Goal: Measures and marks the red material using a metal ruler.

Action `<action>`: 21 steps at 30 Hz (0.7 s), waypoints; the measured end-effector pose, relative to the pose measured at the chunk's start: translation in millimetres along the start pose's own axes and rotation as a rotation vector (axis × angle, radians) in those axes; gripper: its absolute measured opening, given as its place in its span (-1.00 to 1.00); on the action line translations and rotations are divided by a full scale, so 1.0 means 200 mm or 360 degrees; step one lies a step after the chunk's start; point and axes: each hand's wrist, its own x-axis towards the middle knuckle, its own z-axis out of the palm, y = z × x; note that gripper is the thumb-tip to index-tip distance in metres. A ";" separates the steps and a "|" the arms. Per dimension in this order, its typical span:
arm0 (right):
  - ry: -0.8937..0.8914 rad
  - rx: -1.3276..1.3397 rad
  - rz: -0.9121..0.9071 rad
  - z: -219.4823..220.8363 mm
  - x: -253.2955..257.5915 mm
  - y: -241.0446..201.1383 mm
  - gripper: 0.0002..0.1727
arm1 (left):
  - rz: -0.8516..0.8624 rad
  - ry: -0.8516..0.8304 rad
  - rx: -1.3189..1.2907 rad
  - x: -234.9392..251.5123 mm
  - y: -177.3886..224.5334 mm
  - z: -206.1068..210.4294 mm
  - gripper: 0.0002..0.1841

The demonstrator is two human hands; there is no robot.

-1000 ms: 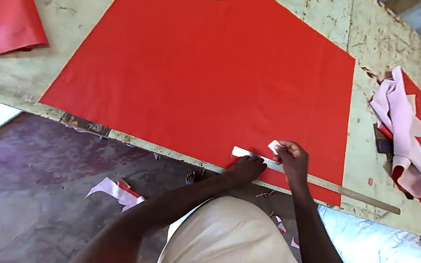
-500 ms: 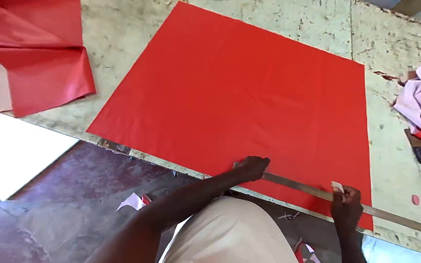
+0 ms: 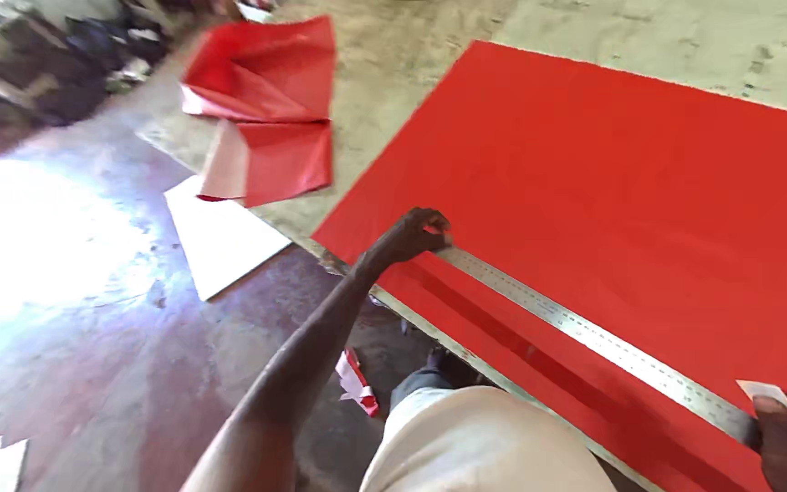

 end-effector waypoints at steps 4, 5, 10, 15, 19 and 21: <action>-0.0107 -0.0064 0.0016 0.27 0.10 -0.29 -0.42 | -0.0755 0.0660 0.0433 -0.26 -0.57 -0.27 -0.66; -0.0119 -0.0095 -0.0030 0.33 0.12 -0.35 -0.42 | -0.0891 0.0690 0.0509 -0.32 -0.67 -0.31 -0.65; -0.0124 -0.0193 -0.0136 0.61 0.21 -0.64 -0.41 | -0.1162 0.0748 0.0578 -0.48 -1.00 -0.39 -0.64; -0.0152 -0.0201 -0.0194 0.89 0.30 -0.83 -0.47 | -0.1161 0.0757 0.0419 -0.50 -1.11 -0.45 -0.67; -0.0164 -0.0255 -0.0172 1.03 0.34 -0.93 -0.50 | -0.1082 0.0694 0.0363 -0.50 -1.16 -0.51 -0.69; -0.0180 -0.0282 -0.0143 1.08 0.33 -0.94 -0.50 | -0.1049 0.0669 0.0347 -0.51 -1.17 -0.52 -0.68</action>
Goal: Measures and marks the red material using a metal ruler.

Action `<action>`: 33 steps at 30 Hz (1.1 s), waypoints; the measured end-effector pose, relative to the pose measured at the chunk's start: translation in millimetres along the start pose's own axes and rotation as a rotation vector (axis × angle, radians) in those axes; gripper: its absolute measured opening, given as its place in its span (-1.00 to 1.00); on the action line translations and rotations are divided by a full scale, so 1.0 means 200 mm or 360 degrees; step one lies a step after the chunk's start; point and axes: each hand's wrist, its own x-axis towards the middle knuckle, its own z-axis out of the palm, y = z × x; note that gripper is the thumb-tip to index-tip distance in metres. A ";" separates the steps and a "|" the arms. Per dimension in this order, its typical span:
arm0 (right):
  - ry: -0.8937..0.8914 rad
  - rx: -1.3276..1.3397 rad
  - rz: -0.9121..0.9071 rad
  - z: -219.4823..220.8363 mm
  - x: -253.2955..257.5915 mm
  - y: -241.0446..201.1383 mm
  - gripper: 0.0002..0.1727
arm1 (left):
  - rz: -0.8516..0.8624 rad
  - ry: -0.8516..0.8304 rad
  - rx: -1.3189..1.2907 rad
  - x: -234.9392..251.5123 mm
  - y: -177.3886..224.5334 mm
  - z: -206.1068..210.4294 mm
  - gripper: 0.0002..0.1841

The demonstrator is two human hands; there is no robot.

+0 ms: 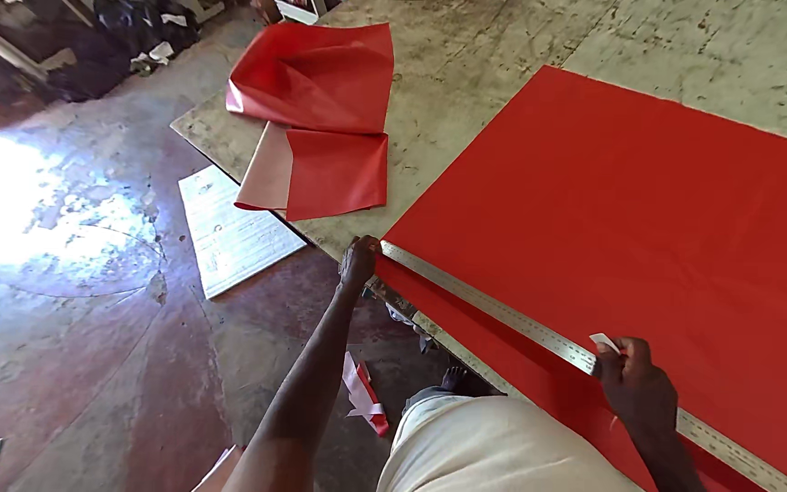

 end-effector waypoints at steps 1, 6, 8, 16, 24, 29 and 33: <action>0.0002 -0.0002 0.0005 0.02 -0.01 0.00 -0.49 | -0.0001 -0.0012 -0.0004 0.00 0.00 -0.01 -0.68; 0.0019 0.0009 0.0018 0.09 -0.03 0.01 -0.50 | 0.0013 -0.0009 -0.0080 0.01 -0.02 0.00 -0.74; 0.0036 -0.0008 -0.0006 0.11 -0.04 0.02 -0.47 | -0.0013 -0.0012 -0.0103 0.02 -0.01 0.00 -0.74; -0.0079 0.0089 0.0154 0.09 -0.04 -0.04 -0.53 | 0.0095 -0.0089 -0.0151 0.07 -0.08 -0.01 -0.63; 0.0367 0.0220 0.0550 -0.21 -0.19 0.40 -0.55 | 0.0225 -0.0135 -0.0119 0.01 0.00 -0.04 -0.58; 0.0362 0.0104 0.0690 -0.17 -0.43 0.53 -0.55 | 0.0151 -0.0108 -0.0108 0.01 0.00 -0.03 -0.56; 0.0445 0.0105 0.0669 -0.06 -0.54 0.53 -0.59 | 0.0117 -0.0090 -0.0105 0.00 0.02 -0.03 -0.56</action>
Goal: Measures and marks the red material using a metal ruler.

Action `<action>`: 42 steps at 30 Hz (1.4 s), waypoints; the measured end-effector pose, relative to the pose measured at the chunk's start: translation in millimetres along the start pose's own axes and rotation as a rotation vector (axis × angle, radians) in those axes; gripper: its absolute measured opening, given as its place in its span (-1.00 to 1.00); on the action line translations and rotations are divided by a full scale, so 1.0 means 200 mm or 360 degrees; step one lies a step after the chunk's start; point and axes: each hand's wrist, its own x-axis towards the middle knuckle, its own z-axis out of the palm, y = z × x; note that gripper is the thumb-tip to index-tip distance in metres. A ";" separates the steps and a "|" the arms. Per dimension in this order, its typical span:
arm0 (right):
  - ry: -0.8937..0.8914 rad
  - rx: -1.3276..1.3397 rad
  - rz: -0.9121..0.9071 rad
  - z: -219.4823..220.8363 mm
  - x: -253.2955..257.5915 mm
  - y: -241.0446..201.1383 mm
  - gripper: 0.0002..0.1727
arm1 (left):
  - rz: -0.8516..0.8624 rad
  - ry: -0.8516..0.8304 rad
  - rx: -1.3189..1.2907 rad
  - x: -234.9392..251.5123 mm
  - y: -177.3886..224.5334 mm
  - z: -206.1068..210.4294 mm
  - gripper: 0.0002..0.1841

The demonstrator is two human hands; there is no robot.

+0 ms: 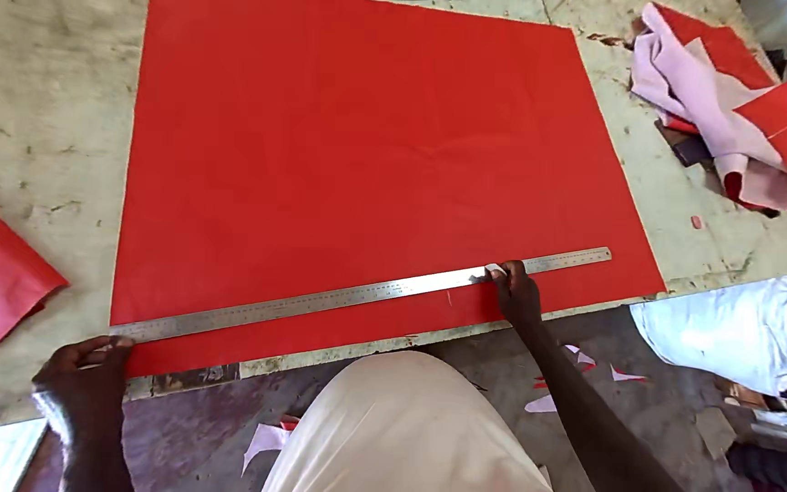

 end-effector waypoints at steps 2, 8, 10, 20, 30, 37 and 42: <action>0.0045 0.0022 -0.0027 0.02 -0.01 0.00 -0.60 | 0.0007 0.0020 -0.0008 0.00 -0.01 0.00 -0.56; 0.0078 -0.0041 -0.0083 0.01 0.02 -0.03 -0.60 | 0.0028 0.0029 -0.0049 0.00 -0.01 0.01 -0.58; 0.0086 -0.0026 -0.0099 0.01 0.03 -0.02 -0.61 | 0.0026 0.0035 -0.0060 0.01 -0.02 0.01 -0.59; 0.0066 -0.0006 -0.0012 0.01 0.04 -0.03 -0.58 | 0.0382 -0.0054 0.0261 -0.02 0.07 0.06 -0.53; 0.0104 0.0050 0.0013 0.03 0.02 -0.01 -0.58 | 0.1280 -0.0883 0.0128 -0.24 0.69 0.60 -0.56; 0.0102 0.0060 0.0035 0.03 0.05 -0.03 -0.58 | 0.1177 -0.0983 0.0322 -0.20 0.76 0.65 -0.63; -0.0047 0.0009 -0.0038 -0.01 0.14 -0.04 -0.58 | 0.1012 -0.1170 0.0521 -0.21 0.85 0.63 -0.62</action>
